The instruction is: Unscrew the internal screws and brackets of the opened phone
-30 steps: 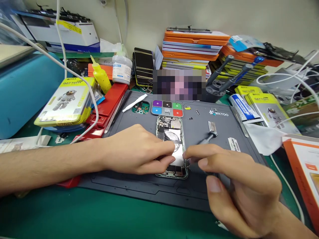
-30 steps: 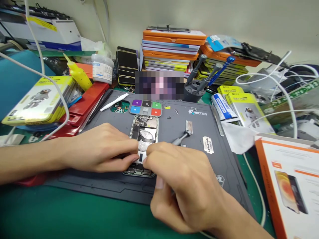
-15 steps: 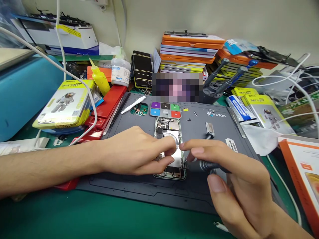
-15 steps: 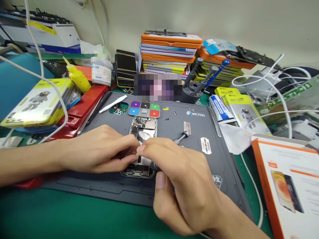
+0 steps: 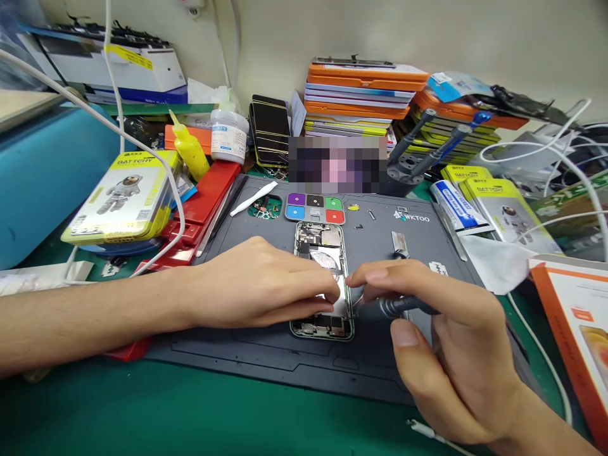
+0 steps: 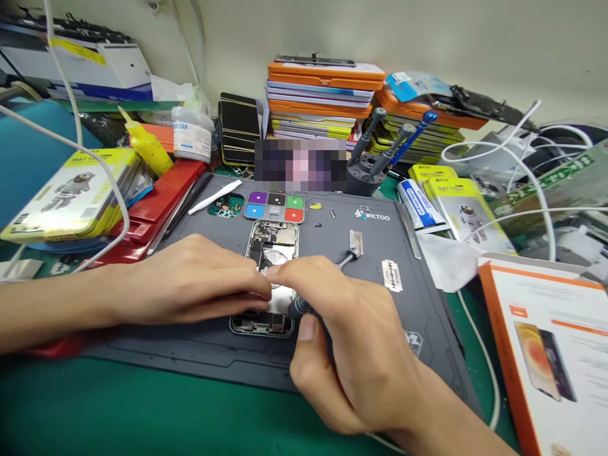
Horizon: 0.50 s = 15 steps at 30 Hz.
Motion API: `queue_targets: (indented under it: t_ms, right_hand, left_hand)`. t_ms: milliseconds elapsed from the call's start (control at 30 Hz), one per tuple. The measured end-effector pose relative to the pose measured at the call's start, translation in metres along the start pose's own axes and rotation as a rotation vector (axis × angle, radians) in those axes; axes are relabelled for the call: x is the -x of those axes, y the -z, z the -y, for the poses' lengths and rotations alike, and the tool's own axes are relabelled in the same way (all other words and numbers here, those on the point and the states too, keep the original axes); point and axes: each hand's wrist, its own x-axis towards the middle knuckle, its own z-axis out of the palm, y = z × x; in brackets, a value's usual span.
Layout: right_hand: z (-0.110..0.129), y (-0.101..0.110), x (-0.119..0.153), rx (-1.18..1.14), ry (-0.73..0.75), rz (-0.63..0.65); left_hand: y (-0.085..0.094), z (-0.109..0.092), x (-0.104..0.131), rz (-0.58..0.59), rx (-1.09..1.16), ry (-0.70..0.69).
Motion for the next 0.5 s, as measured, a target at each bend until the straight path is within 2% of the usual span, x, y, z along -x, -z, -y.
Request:
queue_targets:
  t_ms: [133,267,500]
  right_hand:
    - [-0.0002,-0.0009,0.0042,0.061,-0.029,-0.044]
    - [0.0026,-0.0012,0.0063,0.033,-0.071,-0.164]
    - [0.0065,-0.0054,0.0,-0.002,-0.08,-0.199]
  left_hand:
    - [0.0003,0.0014,0.0007,-0.079,-0.017,-0.048]
    - [0.0009,0.0016,0.0008,-0.065,-0.028,-0.03]
    - [0.0042,0.0008,-0.0022,-0.025,0.042,-0.047]
